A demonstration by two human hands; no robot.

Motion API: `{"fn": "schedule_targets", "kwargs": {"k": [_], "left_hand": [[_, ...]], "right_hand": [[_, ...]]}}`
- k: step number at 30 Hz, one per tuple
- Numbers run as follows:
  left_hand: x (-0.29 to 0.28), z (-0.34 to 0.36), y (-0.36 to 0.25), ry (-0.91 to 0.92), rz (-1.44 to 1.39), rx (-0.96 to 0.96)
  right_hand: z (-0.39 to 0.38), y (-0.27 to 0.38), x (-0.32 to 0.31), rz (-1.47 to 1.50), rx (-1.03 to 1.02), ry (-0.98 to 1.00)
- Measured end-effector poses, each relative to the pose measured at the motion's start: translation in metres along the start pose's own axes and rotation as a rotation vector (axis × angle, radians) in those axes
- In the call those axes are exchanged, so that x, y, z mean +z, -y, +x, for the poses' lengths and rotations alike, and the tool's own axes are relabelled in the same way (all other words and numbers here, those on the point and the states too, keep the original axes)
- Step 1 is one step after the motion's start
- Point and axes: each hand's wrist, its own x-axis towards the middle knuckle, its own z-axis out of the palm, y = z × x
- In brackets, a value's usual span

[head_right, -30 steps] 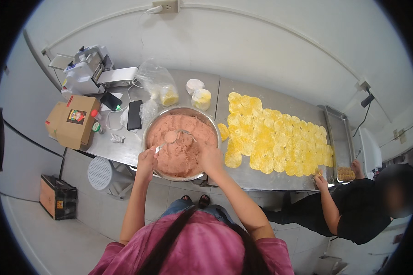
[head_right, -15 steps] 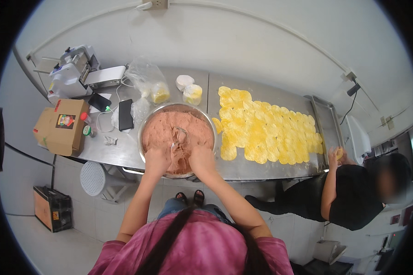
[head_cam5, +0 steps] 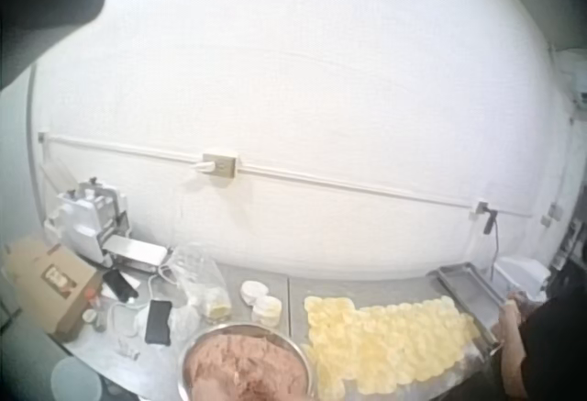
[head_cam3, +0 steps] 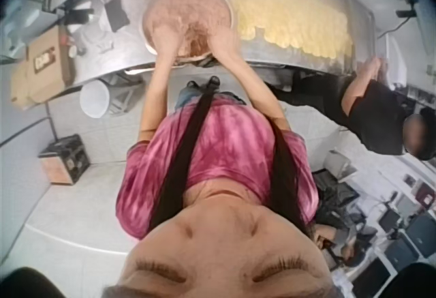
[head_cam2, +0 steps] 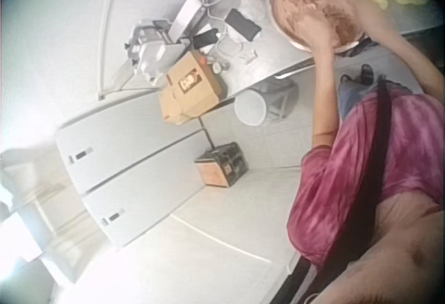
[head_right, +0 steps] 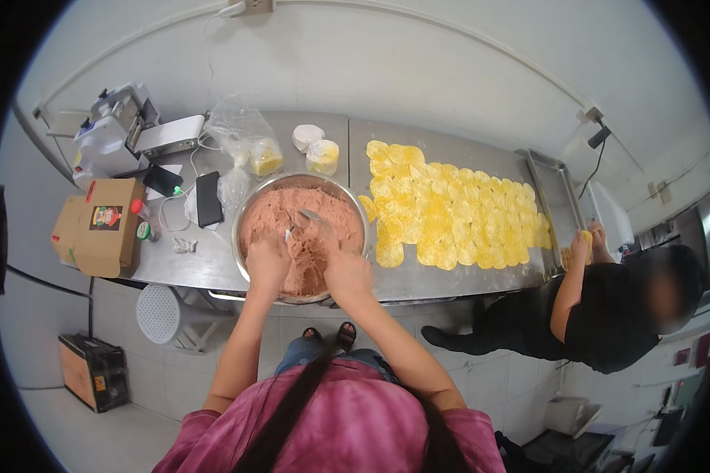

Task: The person scoops a pink meat mixture from a large metal bowl using a spoon and places it onto the center of thin yellow wrappers arranged on a stainless steel table. The person repeats this scooping and placing action continuously throughout the clip.

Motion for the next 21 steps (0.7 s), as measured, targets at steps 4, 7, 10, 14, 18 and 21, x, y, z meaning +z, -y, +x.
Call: {"fn": "schedule_targets", "kwargs": {"k": [4,7,10,14,18,21], "left_hand": [[0.000,0.000,0.006,0.034,0.042,-0.015],[-0.002,-0.002,0.005,0.049,0.029,0.015],[-0.005,-0.001,-0.002,0.040,0.041,0.106],[0.005,-0.010,-0.008,0.036,0.124,0.202],[0.014,-0.021,-0.019,0.076,0.275,0.195],[0.031,-0.023,-0.021,0.129,0.324,0.132]], "right_hand": [[-0.003,-0.012,0.007,-0.135,-0.273,-0.131],[0.004,-0.023,-0.008,-0.222,-0.252,-0.101],[0.006,-0.022,-0.019,-0.202,-0.294,-0.139],[0.014,-0.037,-0.014,-0.011,-0.224,-0.058],[0.033,-0.091,-0.008,0.823,0.109,0.373],[0.026,-0.115,-0.031,1.356,0.366,0.649]]}}
